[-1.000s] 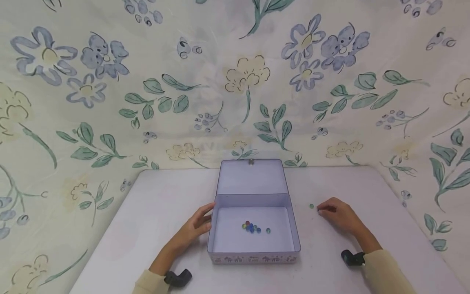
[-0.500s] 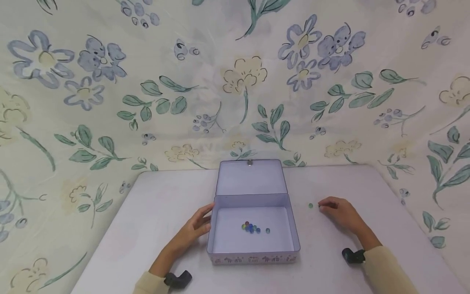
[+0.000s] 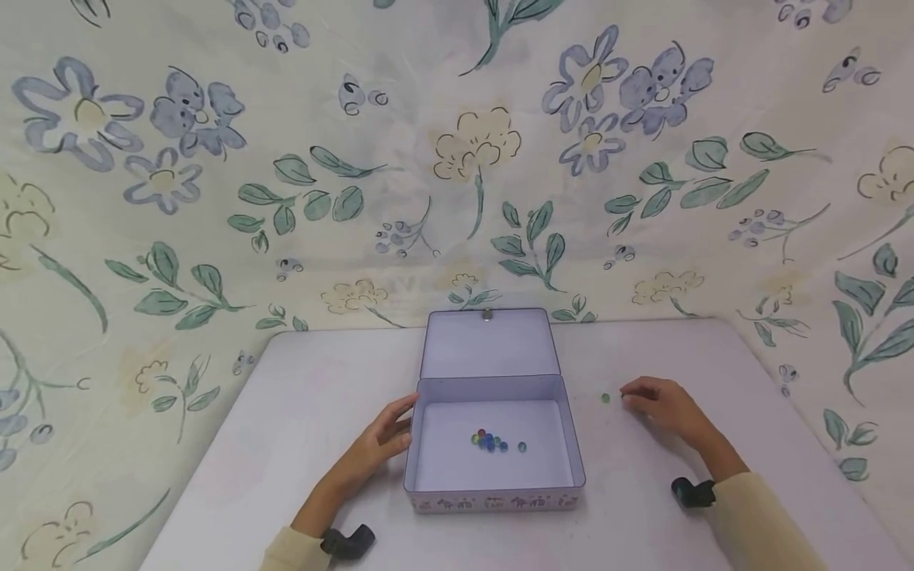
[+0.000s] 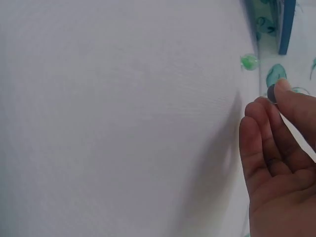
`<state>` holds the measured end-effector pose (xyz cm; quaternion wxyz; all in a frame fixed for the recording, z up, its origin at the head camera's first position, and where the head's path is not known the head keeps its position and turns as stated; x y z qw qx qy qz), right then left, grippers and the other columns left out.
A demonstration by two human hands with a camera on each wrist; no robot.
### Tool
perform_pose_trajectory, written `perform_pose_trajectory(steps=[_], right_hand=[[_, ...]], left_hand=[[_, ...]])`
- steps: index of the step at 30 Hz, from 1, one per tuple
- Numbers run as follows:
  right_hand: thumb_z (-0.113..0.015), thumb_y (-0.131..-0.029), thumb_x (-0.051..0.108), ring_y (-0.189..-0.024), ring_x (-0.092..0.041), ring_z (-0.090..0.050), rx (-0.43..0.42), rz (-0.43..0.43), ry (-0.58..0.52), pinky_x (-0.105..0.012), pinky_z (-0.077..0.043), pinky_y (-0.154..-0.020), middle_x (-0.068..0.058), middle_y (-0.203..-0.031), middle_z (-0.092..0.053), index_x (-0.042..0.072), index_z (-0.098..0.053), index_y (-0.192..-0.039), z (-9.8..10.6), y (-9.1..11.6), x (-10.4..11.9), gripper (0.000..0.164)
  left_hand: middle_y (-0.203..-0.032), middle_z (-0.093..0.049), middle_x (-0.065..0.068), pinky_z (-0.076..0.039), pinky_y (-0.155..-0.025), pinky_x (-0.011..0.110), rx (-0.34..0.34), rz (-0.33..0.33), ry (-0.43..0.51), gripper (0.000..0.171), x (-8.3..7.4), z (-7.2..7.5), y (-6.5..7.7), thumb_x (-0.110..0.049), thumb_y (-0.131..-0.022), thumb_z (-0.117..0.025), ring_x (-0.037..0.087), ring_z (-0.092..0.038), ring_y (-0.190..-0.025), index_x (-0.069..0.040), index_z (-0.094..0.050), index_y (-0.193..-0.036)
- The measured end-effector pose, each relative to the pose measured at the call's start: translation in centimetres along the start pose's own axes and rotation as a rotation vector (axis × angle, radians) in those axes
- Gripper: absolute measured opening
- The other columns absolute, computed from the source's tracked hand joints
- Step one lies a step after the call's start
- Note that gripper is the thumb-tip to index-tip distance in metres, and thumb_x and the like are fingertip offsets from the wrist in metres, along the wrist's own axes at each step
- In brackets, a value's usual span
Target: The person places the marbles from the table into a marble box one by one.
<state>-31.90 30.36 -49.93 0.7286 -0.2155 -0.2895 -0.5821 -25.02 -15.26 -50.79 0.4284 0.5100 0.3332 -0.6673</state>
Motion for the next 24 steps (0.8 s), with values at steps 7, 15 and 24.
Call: perform_pose_trajectory(steps=[7, 15, 24], right_hand=[[-0.063, -0.099, 0.026, -0.098, -0.011, -0.067, 0.034, -0.001, -0.040, -0.019, -0.055, -0.078, -0.012, -0.116, -0.072, 0.004, -0.068, -0.120, 1.1, -0.1, 0.7, 0.031], [-0.063, -0.099, 0.022, -0.100, -0.021, -0.069, 0.038, 0.039, -0.049, -0.027, -0.059, -0.081, -0.014, -0.116, -0.071, 0.002, -0.067, -0.120, 1.4, -0.3, 2.2, 0.029], [-0.065, -0.097, 0.016, -0.093, -0.010, -0.069, 0.041, 0.137, -0.042, -0.022, -0.058, -0.076, -0.013, -0.110, -0.073, 0.000, -0.068, -0.116, 1.6, -0.8, 5.2, 0.024]], left_hand=[[-0.167, -0.019, 0.010, -0.031, -0.115, 0.066, 0.008, -0.018, 0.005, 0.065, 0.1, 0.0, 0.0, -0.020, -0.100, -0.059, 0.046, -0.028, -0.148, -0.023, -0.028, -0.157], [-0.167, -0.019, 0.011, -0.032, -0.115, 0.066, 0.006, -0.014, 0.011, 0.065, 0.0, -0.1, 0.0, -0.021, -0.100, -0.059, 0.047, -0.028, -0.148, -0.023, -0.028, -0.157], [-0.167, -0.020, 0.008, -0.031, -0.115, 0.066, 0.000, -0.003, 0.012, 0.064, 0.2, -0.1, 0.0, -0.017, -0.101, -0.058, 0.045, -0.028, -0.149, -0.023, -0.028, -0.157]])
Point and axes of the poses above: each hand's wrist, its own y-axis away from the middle knuckle, its own z-axis out of the back of the hand, x = y × z, the point moved 8 cm from there along -y, towards the middle knuckle
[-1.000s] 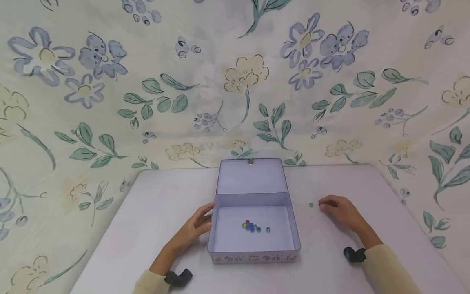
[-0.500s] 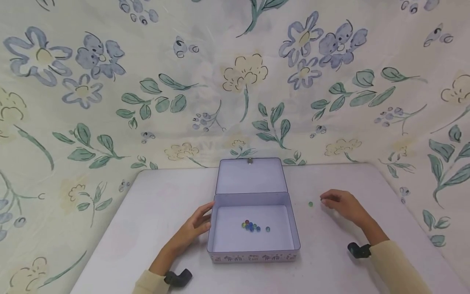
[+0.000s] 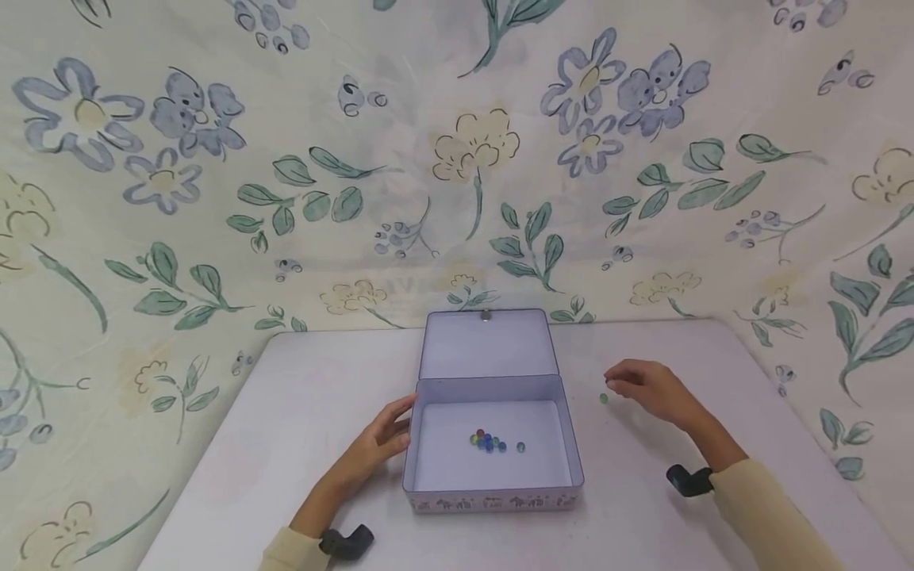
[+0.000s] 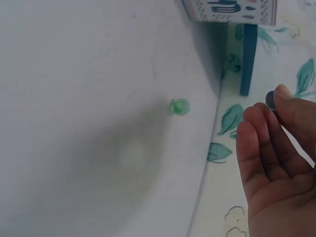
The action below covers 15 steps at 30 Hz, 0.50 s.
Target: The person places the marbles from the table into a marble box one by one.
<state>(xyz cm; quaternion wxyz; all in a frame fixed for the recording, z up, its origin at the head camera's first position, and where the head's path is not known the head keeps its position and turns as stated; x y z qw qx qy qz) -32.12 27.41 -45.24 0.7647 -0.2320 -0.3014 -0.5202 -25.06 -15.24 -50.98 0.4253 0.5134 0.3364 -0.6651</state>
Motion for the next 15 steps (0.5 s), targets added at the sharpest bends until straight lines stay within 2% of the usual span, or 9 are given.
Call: perform_pose_trajectory(steps=[5, 15], right_hand=[[-0.066, -0.096, 0.013, -0.091, -0.004, -0.065, -0.005, 0.030, 0.027, -0.018, -0.056, -0.076, -0.010, -0.110, -0.073, 0.002, -0.069, -0.116, 0.3, -0.4, 1.5, 0.023], [-0.067, -0.096, 0.017, -0.094, -0.006, -0.066, 0.017, 0.089, 0.053, -0.020, -0.057, -0.079, -0.004, -0.107, -0.074, 0.008, -0.071, -0.114, -0.3, -1.3, 4.2, 0.020]], left_hand=[[-0.166, -0.020, 0.012, -0.032, -0.115, 0.065, 0.001, -0.016, -0.004, 0.064, -0.1, 0.1, -0.1, -0.018, -0.101, -0.058, 0.047, -0.029, -0.148, -0.020, -0.028, -0.157], [-0.167, -0.021, 0.012, -0.031, -0.115, 0.066, -0.005, -0.010, -0.016, 0.064, -0.1, 0.0, 0.0, -0.017, -0.101, -0.058, 0.047, -0.030, -0.148, -0.021, -0.029, -0.157]])
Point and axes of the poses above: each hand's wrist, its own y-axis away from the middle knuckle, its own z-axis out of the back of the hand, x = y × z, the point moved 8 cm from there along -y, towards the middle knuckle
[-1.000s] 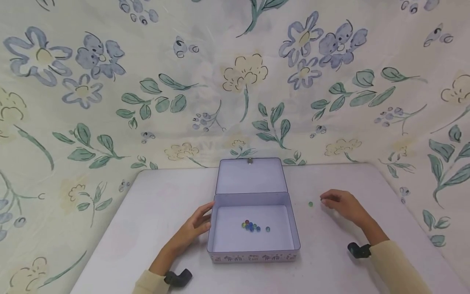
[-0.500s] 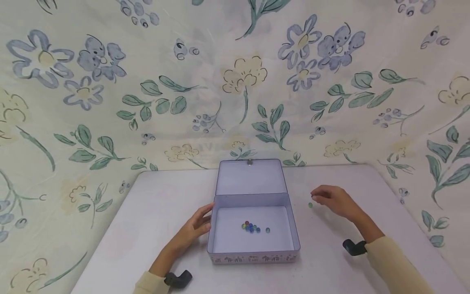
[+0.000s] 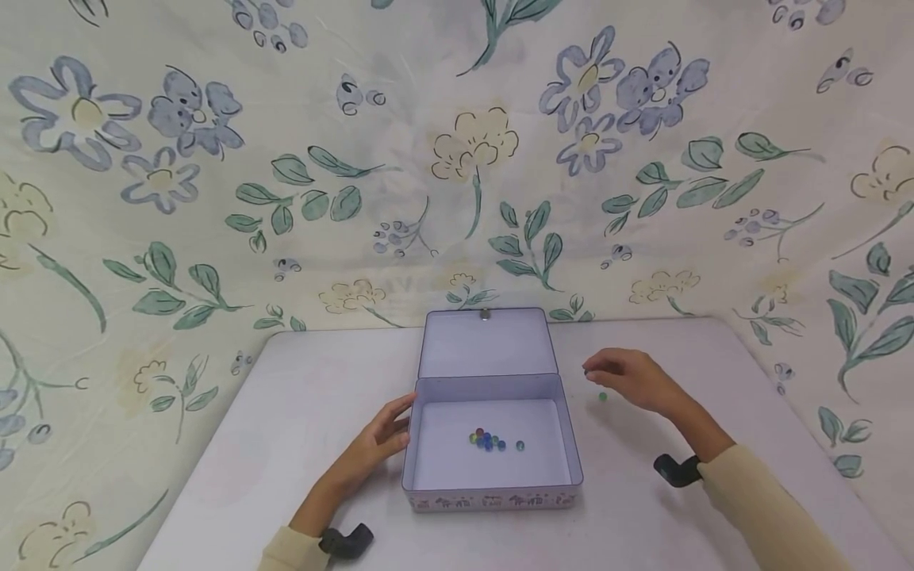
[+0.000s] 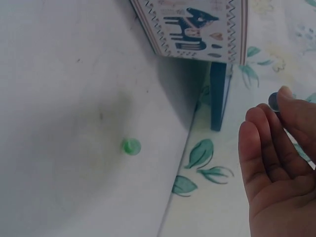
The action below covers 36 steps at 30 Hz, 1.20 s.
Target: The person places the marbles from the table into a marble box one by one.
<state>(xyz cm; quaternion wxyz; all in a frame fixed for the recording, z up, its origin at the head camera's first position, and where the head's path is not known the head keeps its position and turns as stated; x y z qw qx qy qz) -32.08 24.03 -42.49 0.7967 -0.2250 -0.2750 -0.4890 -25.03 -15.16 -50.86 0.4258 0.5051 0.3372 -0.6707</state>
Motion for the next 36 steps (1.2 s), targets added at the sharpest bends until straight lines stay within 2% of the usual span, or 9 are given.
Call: perform_pose_trajectory(steps=[11, 18, 29, 36], right_hand=[[-0.066, -0.097, 0.019, -0.096, -0.013, -0.068, 0.030, 0.075, 0.001, -0.022, -0.058, -0.080, -0.002, -0.107, -0.074, 0.009, -0.071, -0.114, -0.8, -1.4, 3.1, 0.020], [-0.067, -0.096, 0.015, -0.094, -0.010, -0.068, 0.039, 0.123, -0.015, -0.021, -0.058, -0.080, -0.001, -0.104, -0.074, 0.005, -0.071, -0.114, -1.7, -2.6, 4.6, 0.021], [-0.068, -0.095, 0.015, -0.092, -0.010, -0.066, 0.098, 0.167, -0.062, -0.022, -0.058, -0.078, -0.002, -0.106, -0.073, 0.004, -0.071, -0.113, -3.6, -4.2, 6.8, 0.021], [-0.067, -0.096, 0.016, -0.092, -0.008, -0.066, 0.121, 0.241, -0.068, -0.022, -0.057, -0.078, -0.002, -0.105, -0.073, 0.005, -0.072, -0.112, -4.4, -5.1, 8.9, 0.020]], left_hand=[[-0.167, -0.021, 0.010, -0.029, -0.116, 0.067, 0.006, -0.002, 0.009, 0.065, -0.3, 0.0, 0.0, -0.019, -0.100, -0.059, 0.046, -0.030, -0.148, -0.022, -0.028, -0.157], [-0.167, -0.020, 0.009, -0.027, -0.116, 0.068, 0.001, 0.004, 0.004, 0.065, -0.2, 0.1, 0.0, -0.017, -0.100, -0.059, 0.045, -0.030, -0.148, -0.024, -0.029, -0.157], [-0.167, -0.019, 0.011, -0.027, -0.116, 0.068, 0.004, 0.009, 0.013, 0.065, -0.1, 0.0, 0.0, -0.017, -0.100, -0.059, 0.047, -0.029, -0.148, -0.021, -0.028, -0.157], [-0.167, -0.020, 0.012, -0.028, -0.116, 0.068, -0.002, 0.012, 0.005, 0.065, 0.0, 0.0, 0.0, -0.017, -0.100, -0.059, 0.047, -0.029, -0.148, -0.019, -0.028, -0.157]])
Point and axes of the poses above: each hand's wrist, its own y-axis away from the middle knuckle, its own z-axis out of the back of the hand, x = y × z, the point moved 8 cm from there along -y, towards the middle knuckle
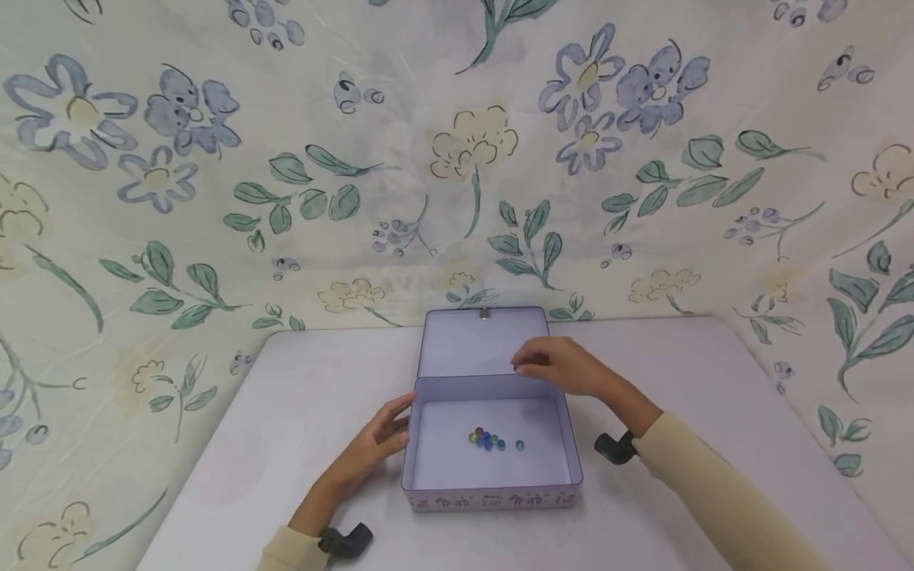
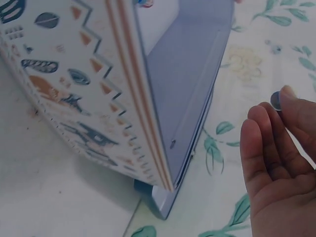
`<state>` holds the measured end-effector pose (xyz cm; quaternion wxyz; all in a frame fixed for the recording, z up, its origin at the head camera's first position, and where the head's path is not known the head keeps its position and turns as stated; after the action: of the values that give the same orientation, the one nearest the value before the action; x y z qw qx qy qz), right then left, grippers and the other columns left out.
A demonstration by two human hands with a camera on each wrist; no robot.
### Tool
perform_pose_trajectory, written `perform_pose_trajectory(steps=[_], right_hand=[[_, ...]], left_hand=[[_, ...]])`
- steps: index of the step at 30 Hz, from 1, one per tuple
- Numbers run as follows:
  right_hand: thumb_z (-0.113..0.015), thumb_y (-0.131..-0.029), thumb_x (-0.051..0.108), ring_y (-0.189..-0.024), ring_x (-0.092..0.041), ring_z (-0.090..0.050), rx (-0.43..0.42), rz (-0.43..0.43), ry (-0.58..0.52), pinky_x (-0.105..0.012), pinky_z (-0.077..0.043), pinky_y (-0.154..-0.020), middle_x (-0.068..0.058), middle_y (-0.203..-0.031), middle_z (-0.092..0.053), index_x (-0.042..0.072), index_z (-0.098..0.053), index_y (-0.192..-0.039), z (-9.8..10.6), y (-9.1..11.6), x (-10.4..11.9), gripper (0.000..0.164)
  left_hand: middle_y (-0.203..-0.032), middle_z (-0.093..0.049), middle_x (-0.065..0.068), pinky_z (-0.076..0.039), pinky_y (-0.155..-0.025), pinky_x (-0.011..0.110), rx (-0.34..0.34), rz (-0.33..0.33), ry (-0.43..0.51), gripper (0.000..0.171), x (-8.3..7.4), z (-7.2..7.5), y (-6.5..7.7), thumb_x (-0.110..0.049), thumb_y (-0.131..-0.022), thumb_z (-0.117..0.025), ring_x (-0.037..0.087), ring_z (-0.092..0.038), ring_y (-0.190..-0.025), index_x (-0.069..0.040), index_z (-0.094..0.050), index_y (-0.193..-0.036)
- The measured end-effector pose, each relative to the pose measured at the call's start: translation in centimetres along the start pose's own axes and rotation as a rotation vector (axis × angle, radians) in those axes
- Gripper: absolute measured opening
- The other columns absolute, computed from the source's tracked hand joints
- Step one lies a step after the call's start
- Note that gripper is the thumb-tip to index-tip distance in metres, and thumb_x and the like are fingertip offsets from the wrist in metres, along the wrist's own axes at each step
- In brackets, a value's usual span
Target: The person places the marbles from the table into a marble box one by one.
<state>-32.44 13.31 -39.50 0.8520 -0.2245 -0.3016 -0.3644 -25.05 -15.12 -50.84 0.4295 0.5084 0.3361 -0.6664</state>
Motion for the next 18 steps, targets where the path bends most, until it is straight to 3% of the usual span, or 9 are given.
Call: perform_pose_trajectory(steps=[11, 18], right_hand=[[-0.067, -0.096, 0.016, -0.099, -0.013, -0.067, 0.045, 0.015, 0.003, -0.027, -0.058, -0.085, 0.000, -0.107, -0.073, 0.006, -0.072, -0.113, -1.3, -1.9, 1.6, 0.021], [-0.067, -0.096, 0.016, -0.098, -0.013, -0.067, 0.089, 0.046, 0.005, -0.026, -0.058, -0.085, 0.000, -0.107, -0.073, 0.005, -0.073, -0.112, -2.8, -2.9, 2.1, 0.021]], left_hand=[[-0.167, -0.019, 0.011, -0.027, -0.116, 0.069, 0.010, -0.009, 0.007, 0.065, -0.2, 0.2, 0.0, -0.017, -0.100, -0.059, 0.046, -0.028, -0.148, -0.021, -0.028, -0.157], [-0.167, -0.018, 0.015, -0.029, -0.114, 0.069, 0.020, -0.021, -0.007, 0.065, -0.1, 0.0, 0.0, -0.017, -0.101, -0.058, 0.050, -0.027, -0.147, -0.017, -0.027, -0.158]])
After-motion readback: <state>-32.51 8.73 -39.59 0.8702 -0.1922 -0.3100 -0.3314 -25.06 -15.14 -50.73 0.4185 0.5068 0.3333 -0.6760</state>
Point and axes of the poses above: each hand's wrist, its own y-axis away from the middle knuckle, its own z-axis out of the back of the hand, x = y × z, the point moved 8 cm from there along -y, towards the middle knuckle
